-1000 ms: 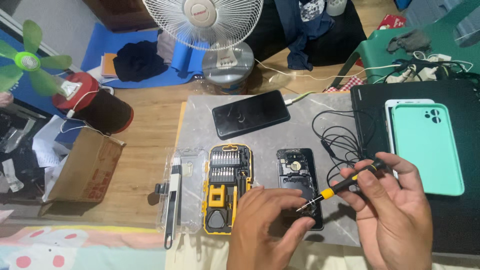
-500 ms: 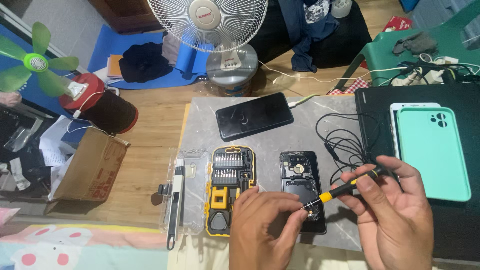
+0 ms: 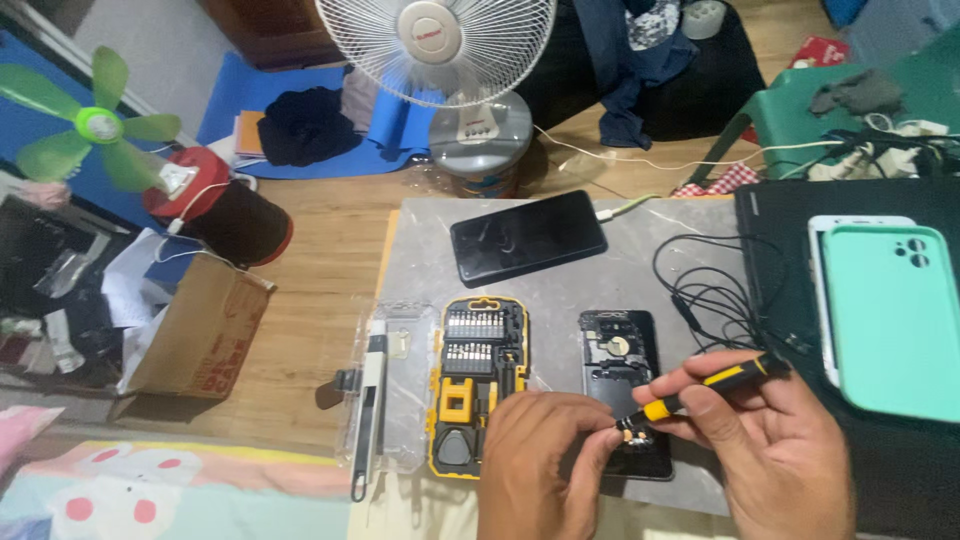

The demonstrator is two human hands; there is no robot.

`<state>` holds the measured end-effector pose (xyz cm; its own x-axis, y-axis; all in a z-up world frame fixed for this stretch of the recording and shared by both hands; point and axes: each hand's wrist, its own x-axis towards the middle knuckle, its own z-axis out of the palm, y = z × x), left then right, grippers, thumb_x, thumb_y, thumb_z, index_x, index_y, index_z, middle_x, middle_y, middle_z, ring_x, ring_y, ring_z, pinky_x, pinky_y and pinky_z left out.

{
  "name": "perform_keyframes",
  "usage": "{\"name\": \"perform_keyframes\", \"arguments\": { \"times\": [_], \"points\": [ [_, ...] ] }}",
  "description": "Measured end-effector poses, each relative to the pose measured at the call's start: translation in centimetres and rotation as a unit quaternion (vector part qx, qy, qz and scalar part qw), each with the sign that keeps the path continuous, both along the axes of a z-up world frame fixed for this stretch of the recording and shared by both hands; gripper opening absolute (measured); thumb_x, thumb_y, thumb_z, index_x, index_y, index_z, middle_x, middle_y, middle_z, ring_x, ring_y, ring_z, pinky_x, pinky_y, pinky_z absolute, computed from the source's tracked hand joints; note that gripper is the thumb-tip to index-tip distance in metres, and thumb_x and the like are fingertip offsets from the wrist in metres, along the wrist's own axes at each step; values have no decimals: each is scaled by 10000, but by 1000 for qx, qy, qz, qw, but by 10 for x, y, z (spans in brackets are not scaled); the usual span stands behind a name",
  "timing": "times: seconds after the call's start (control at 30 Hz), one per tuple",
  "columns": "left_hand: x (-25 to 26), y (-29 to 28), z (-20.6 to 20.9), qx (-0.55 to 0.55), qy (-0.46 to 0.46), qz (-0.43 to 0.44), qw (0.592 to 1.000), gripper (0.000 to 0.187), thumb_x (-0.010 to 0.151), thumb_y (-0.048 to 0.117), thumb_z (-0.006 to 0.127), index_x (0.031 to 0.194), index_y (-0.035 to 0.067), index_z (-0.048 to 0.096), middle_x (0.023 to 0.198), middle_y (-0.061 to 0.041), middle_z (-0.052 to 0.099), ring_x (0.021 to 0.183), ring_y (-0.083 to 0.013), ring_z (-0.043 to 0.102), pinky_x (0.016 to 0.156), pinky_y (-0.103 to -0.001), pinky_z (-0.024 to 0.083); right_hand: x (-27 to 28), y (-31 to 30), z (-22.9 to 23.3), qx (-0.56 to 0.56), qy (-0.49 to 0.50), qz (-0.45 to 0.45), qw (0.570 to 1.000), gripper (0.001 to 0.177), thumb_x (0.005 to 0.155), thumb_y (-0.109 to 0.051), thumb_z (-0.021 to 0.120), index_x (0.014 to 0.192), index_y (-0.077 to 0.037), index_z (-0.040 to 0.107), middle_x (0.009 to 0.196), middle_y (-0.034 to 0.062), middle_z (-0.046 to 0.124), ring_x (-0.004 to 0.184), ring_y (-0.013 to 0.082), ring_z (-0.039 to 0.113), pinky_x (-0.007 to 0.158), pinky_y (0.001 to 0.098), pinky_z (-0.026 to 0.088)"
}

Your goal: The person uses a precision screwdriver to remove screws from a disassembled smartphone on a work surface. They select different screwdriver bits from a toolkit, unscrew components, and handle several other smartphones and a laptop nearby.

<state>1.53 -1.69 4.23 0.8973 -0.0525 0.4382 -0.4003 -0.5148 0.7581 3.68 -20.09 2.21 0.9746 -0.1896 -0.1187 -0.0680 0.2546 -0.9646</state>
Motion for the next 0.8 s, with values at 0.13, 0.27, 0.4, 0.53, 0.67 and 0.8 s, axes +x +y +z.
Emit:
{"name": "perform_keyframes", "arguments": {
  "times": [0.13, 0.27, 0.4, 0.53, 0.67, 0.8],
  "points": [
    [3, 1, 2, 7, -18, 8, 1000, 74, 879, 103, 757, 907, 82, 691, 940, -49, 739, 900, -248, 702, 869, -384, 487, 4, 2, 3, -10, 6, -7, 1000, 257, 947, -38, 610, 1161, 101, 575, 992, 258, 724, 934, 354, 769, 792, 434, 660],
    [4, 6, 5, 17, -10, 23, 1000, 65, 883, 95, 750, 898, 79, 688, 930, -53, 739, 915, -255, 698, 860, -384, 481, 13, -3, 17, -73, 14, -46, 996, 228, 1016, -52, 568, 1190, 96, 564, 996, 290, 710, 926, 390, 768, 766, 442, 667],
    [6, 12, 7, 12, 18, 56, 998, 71, 849, 92, 765, 855, 84, 694, 891, -48, 746, 889, -238, 711, 850, -379, 488, 24, -9, 31, -92, -5, -69, 993, 230, 1063, -80, 525, 1238, 69, 515, 1014, 286, 678, 981, 392, 759, 767, 428, 674],
    [7, 18, 10, 25, 15, 91, 995, 77, 807, 99, 786, 836, 84, 716, 876, -48, 752, 880, -250, 708, 828, -370, 485, 27, -9, 38, -96, -15, -70, 993, 239, 1068, -101, 517, 1239, 65, 504, 1033, 266, 682, 997, 376, 750, 770, 408, 650],
    [7, 22, 13, 9, 42, 107, 993, 73, 791, 123, 812, 826, 90, 757, 846, -35, 771, 840, -225, 725, 796, -350, 501, 27, -5, 37, -91, -24, -59, 994, 241, 1069, -104, 517, 1244, 60, 515, 1020, 260, 679, 961, 364, 745, 755, 393, 651],
    [7, 28, 15, -6, 85, 114, 990, 101, 759, 154, 842, 817, 103, 776, 812, -21, 790, 780, -197, 746, 740, -326, 532, 27, -3, 33, -114, 32, -53, 991, 248, 1070, -100, 521, 1253, 66, 546, 992, 271, 695, 922, 360, 767, 708, 409, 638]
  ]
}}
